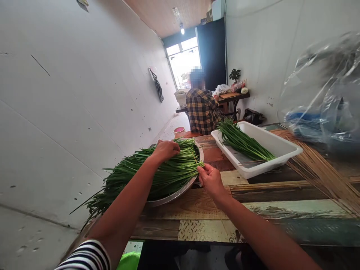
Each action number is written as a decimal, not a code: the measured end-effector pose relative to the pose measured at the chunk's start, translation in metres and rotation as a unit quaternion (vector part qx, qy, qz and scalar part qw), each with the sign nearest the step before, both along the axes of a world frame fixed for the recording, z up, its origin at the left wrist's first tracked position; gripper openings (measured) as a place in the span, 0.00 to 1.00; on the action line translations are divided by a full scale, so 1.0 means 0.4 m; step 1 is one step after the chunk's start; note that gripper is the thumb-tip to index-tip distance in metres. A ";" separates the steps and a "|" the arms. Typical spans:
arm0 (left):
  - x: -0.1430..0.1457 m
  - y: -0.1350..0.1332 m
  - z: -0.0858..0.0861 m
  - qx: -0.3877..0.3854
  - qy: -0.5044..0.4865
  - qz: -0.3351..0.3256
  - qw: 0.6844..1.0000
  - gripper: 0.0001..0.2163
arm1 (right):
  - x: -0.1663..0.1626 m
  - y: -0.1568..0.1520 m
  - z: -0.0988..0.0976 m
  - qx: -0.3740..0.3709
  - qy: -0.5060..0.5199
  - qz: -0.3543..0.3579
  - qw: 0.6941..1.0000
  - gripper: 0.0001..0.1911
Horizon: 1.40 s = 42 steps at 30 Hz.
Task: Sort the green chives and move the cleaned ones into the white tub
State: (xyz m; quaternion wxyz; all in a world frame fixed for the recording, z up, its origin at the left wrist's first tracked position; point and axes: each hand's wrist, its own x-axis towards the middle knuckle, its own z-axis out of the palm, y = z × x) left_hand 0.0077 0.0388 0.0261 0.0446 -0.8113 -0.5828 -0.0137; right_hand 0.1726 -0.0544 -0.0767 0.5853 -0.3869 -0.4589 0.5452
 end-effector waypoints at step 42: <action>0.043 0.004 -0.102 -0.029 -0.372 -0.091 0.923 0.07 | 0.013 0.004 0.009 -0.061 -0.009 0.008 0.998 0.18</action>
